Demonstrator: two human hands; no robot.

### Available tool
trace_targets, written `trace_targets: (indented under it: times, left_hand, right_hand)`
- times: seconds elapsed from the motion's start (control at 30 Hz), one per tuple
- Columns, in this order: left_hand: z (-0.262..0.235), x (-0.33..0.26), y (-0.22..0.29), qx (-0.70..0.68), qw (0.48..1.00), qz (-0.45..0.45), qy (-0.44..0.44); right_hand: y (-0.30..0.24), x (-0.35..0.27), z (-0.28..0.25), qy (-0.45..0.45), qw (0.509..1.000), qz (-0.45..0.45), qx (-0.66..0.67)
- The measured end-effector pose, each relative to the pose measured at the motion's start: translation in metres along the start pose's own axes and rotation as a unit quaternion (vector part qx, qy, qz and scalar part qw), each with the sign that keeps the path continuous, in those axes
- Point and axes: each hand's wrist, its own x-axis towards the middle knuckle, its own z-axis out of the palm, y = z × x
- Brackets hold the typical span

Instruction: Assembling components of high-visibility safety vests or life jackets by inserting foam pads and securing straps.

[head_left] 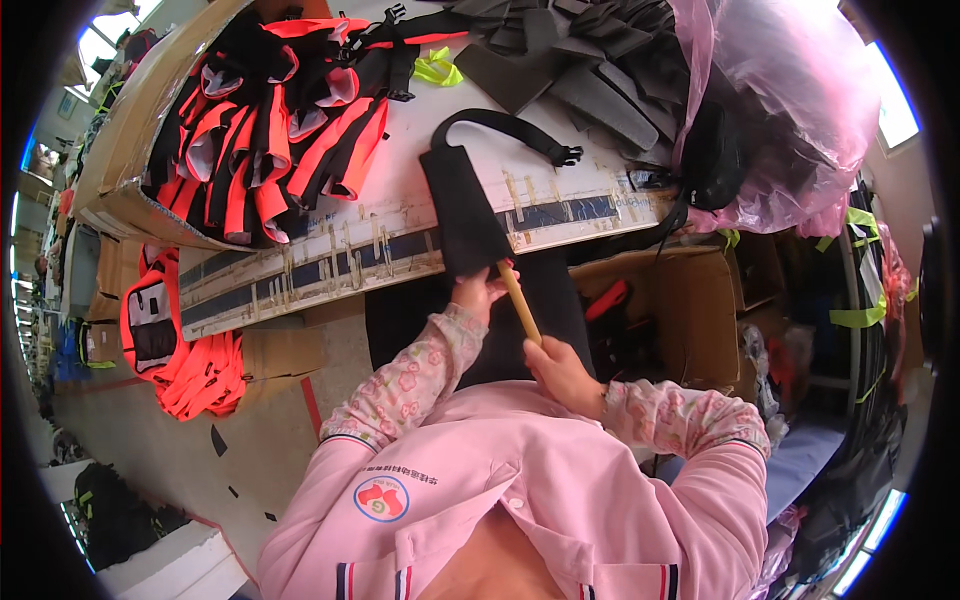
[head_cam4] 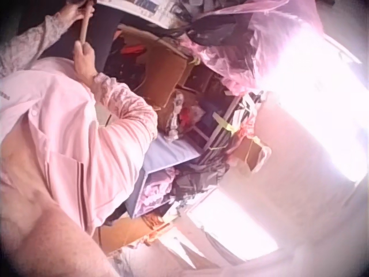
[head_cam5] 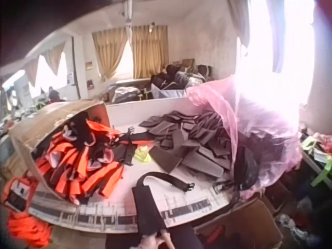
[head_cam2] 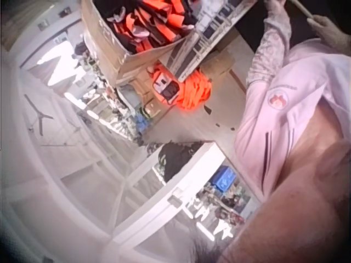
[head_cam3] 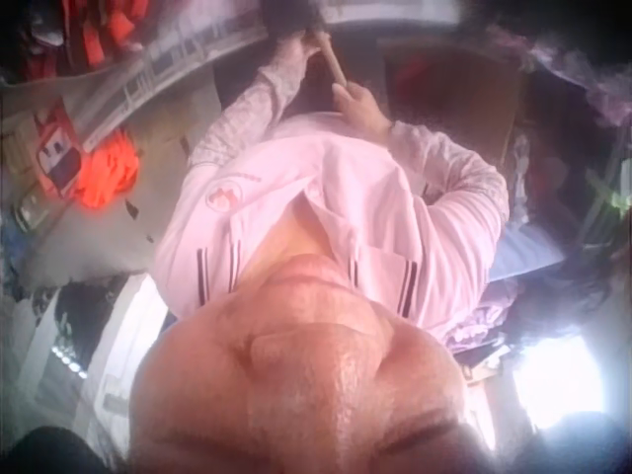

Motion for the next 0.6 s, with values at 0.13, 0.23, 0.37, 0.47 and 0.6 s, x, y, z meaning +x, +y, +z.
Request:
trace_targets:
  times: [0.13,0.23,0.37,0.47,0.6]
  left_hand:
    - [-0.018,0.032,0.054,-0.059,0.994,0.015,-0.088]
    - [0.003,0.031,0.077,-0.149,0.986,-0.069,0.039]
    - [0.003,0.016,0.047,-0.101,0.988,-0.115,0.006]
    - [0.001,0.005,0.024,-0.071,0.993,-0.097,0.013]
    - [-0.008,-0.001,0.024,-0.043,0.995,-0.092,0.012]
  right_hand:
    - [0.028,-0.023,-0.048,0.012,0.984,-0.075,-0.160]
    - [0.029,-0.012,-0.068,0.041,0.947,-0.227,-0.224]
    - [-0.041,0.050,-0.093,0.177,0.949,-0.229,-0.125]
    - [-0.080,0.086,-0.129,0.277,0.850,-0.249,-0.372]
    - [-0.129,0.129,-0.166,0.379,0.614,-0.353,-0.595]
